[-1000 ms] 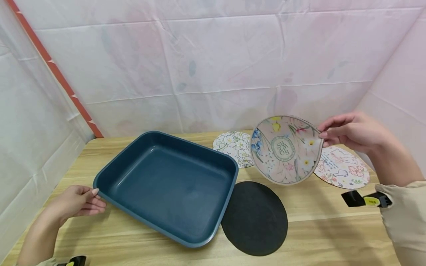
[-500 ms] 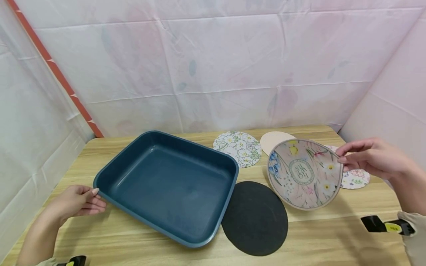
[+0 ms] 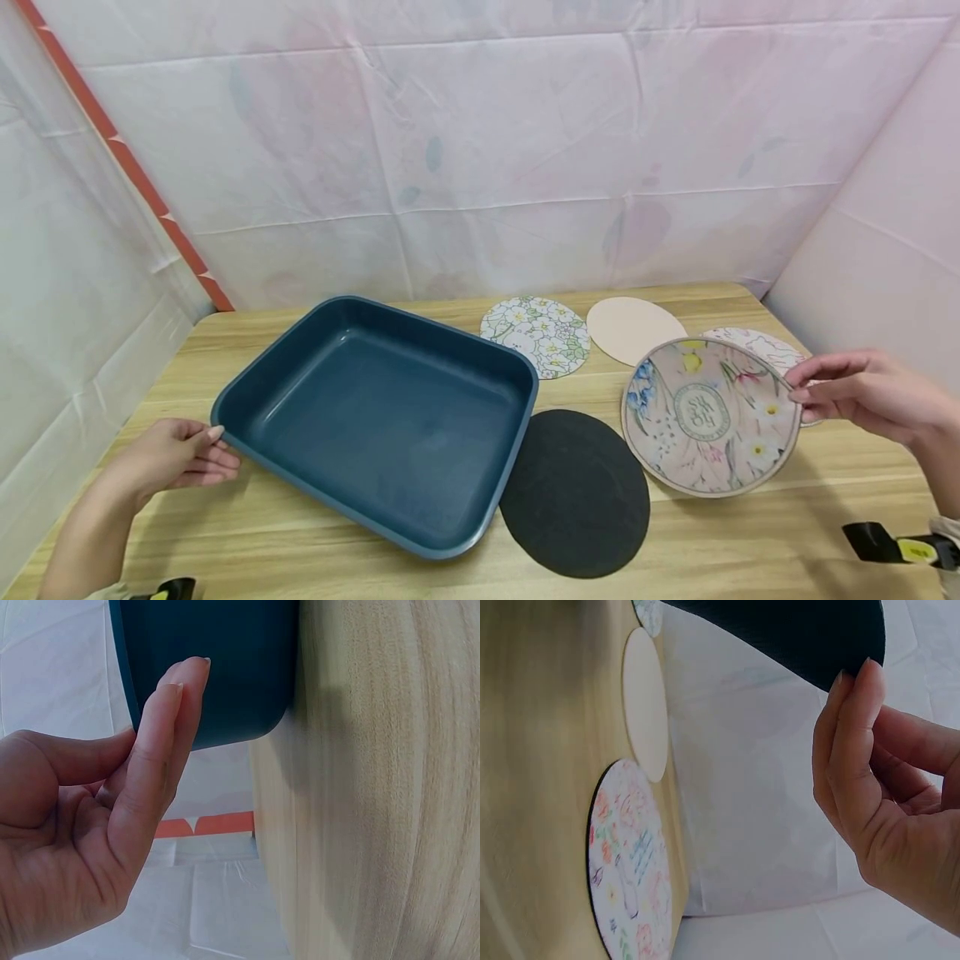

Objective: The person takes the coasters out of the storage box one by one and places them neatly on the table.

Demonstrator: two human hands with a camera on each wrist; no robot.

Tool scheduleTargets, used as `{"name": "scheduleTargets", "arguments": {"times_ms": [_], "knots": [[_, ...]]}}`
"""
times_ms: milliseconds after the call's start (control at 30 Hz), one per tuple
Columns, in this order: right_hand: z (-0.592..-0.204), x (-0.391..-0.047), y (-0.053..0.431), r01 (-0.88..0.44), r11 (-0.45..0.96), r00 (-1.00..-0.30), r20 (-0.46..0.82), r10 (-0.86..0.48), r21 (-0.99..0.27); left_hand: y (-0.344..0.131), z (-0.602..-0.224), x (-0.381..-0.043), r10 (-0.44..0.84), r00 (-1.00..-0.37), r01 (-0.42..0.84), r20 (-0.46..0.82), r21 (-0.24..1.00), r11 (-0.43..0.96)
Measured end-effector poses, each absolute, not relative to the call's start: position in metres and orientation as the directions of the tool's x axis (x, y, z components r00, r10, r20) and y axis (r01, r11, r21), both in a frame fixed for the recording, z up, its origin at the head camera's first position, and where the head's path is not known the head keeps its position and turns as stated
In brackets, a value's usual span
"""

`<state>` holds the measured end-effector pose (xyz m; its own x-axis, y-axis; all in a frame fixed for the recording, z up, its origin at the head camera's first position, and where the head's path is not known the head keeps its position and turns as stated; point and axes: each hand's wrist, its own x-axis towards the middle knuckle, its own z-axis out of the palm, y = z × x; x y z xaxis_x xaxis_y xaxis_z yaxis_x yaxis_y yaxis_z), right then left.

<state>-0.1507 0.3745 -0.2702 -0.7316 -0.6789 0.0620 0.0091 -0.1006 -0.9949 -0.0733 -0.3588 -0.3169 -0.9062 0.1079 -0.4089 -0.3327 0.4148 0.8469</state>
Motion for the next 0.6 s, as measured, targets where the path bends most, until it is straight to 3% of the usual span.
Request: {"name": "scheduleTargets", "arguments": {"times_ms": [367, 600], "knots": [[-0.293, -0.148, 0.393, 0.173, 0.009, -0.735, -0.135, -0.665, -0.985, -0.36, -0.317, -0.073, 0.102, -0.906, -0.336, -0.41, 0.846, 0.414], [-0.309, -0.152, 0.402, 0.253, 0.17, -0.739, -0.304, -0.601, -0.952, -0.359, -0.318, -0.074, 0.104, -0.907, -0.333, -0.408, 0.846, 0.416]]}}
